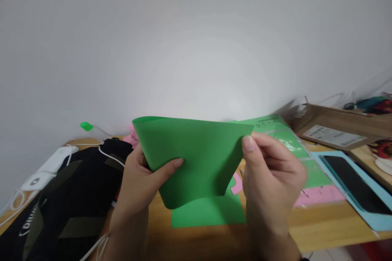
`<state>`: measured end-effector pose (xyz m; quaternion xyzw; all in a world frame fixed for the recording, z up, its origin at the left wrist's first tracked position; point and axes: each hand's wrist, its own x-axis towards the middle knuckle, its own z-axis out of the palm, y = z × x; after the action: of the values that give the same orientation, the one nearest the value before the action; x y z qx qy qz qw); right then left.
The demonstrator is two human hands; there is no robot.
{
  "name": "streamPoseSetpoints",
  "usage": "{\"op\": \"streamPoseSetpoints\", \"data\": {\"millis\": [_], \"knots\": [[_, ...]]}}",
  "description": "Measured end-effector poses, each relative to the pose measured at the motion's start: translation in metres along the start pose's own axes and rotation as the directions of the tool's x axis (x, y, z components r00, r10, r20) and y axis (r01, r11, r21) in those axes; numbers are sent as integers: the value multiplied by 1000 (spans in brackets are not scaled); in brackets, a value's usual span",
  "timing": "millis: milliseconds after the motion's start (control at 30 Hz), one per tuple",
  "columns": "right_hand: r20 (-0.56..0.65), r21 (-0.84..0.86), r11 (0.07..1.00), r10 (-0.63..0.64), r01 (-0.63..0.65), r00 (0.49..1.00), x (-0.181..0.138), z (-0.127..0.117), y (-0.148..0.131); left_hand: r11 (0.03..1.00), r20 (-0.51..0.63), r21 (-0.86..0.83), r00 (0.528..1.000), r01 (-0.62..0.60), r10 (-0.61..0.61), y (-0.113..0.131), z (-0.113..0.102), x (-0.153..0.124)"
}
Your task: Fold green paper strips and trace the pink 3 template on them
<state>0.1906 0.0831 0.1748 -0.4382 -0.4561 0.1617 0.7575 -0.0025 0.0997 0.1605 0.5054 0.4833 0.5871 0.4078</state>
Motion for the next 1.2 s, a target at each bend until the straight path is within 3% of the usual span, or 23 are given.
{"op": "streamPoseSetpoints", "data": {"millis": [500,1000,1200], "knots": [[29,62,998,-6,4,1000,0,0,0,1000,3,2,1000,10,-10,1,1,0],[19,31,999,-15,14,1000,2,1,0,999,37,-45,999,-7,9,0,2,0],[0,-2,999,-32,32,999,4,2,2,993,0,-115,1000,-10,10,4,7,-1]]}}
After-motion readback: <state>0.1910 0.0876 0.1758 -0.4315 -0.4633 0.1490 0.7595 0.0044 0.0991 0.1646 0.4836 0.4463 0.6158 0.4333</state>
